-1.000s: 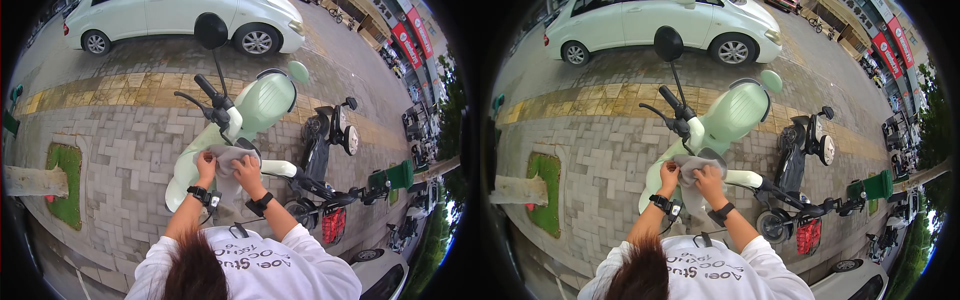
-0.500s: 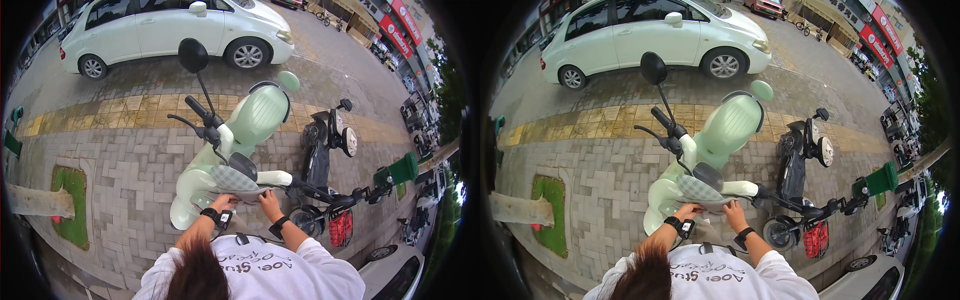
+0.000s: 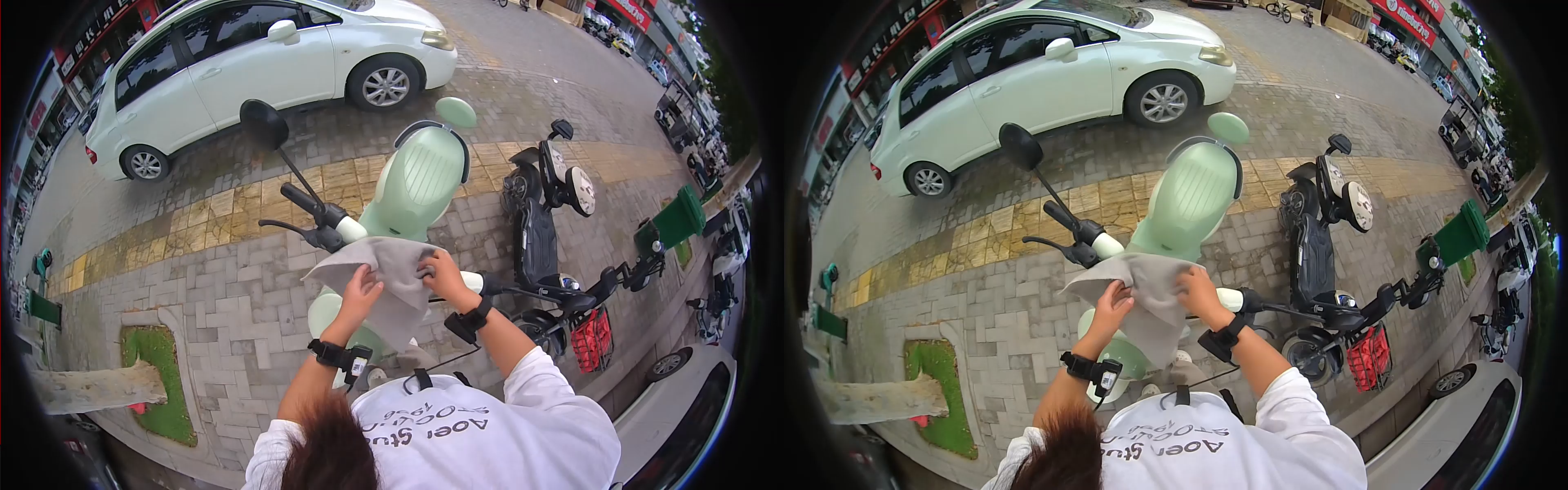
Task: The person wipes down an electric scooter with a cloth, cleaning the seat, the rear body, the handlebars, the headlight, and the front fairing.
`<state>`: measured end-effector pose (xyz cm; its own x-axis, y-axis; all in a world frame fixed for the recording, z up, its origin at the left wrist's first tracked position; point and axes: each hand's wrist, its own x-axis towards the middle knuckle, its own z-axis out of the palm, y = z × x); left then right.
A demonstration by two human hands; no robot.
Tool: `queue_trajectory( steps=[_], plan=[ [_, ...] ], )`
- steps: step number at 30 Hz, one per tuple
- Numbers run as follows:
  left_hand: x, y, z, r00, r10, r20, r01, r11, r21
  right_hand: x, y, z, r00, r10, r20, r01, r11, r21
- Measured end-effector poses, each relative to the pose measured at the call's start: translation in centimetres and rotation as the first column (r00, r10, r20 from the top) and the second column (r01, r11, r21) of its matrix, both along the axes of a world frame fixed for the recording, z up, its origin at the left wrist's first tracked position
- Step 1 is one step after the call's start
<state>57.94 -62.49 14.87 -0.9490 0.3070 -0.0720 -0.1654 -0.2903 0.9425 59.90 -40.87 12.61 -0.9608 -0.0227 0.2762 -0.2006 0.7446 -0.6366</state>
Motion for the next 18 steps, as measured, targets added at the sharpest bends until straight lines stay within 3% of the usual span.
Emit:
queue_trajectory(
  steps=[1, 2, 3, 4, 5, 7, 9, 13, 15, 16, 18],
  plan=[
    [-0.7, 0.5, -0.1, 0.969, -0.157, -0.190, 0.070, 0.914, -0.400, -0.9, -0.1, -0.9, 1.000, -0.008, -0.005, 0.008, 1.000, -0.014],
    [-1.2, 1.0, -0.2, 0.884, -0.365, -0.293, 0.036, 0.677, -0.735, -1.7, -0.3, -1.7, 0.960, 0.076, 0.269, -0.117, 0.983, 0.142],
    [-1.3, 1.6, 0.0, 0.880, -0.372, -0.294, 0.034, 0.667, -0.744, -2.5, -0.5, -2.3, 0.841, 0.108, 0.530, -0.278, 0.927, 0.252],
    [-1.2, 2.3, 0.2, 0.826, -0.514, -0.233, 0.080, 0.516, -0.853, -2.6, -0.4, -2.9, 0.845, 0.224, 0.485, -0.369, 0.901, 0.226],
    [-1.1, 2.8, 0.1, 0.761, -0.633, -0.143, 0.112, 0.345, -0.932, -2.6, -0.3, -3.6, 0.843, 0.229, 0.486, -0.370, 0.903, 0.216],
    [-0.7, 3.3, -1.1, 0.722, -0.661, -0.205, 0.038, 0.334, -0.942, -1.7, -0.4, -2.7, 0.743, 0.493, 0.452, -0.428, 0.870, -0.245],
    [-0.3, 3.7, -0.1, 0.720, -0.691, 0.066, 0.214, 0.129, -0.968, -0.7, -0.6, -2.4, 0.659, 0.546, 0.517, -0.478, 0.835, -0.273],
    [-1.4, 3.3, -1.3, 0.698, -0.715, 0.042, 0.210, 0.148, -0.966, 0.0, -1.3, -4.1, 0.677, 0.494, 0.546, -0.386, 0.870, -0.309],
    [-3.1, 3.8, -1.9, 0.668, -0.738, 0.089, 0.174, 0.039, -0.984, -1.6, -1.7, -8.7, 0.720, 0.471, 0.510, -0.483, 0.868, -0.120],
    [-4.3, 4.2, -2.3, 0.633, -0.748, 0.197, 0.231, -0.060, -0.971, -2.1, -1.9, -7.3, 0.724, 0.469, 0.506, -0.471, 0.872, -0.134],
    [-6.0, 5.2, -3.0, 0.618, -0.739, 0.267, 0.255, -0.133, -0.958, -4.2, -1.9, -4.8, 0.653, 0.469, 0.594, -0.654, 0.745, 0.131]
  ],
)
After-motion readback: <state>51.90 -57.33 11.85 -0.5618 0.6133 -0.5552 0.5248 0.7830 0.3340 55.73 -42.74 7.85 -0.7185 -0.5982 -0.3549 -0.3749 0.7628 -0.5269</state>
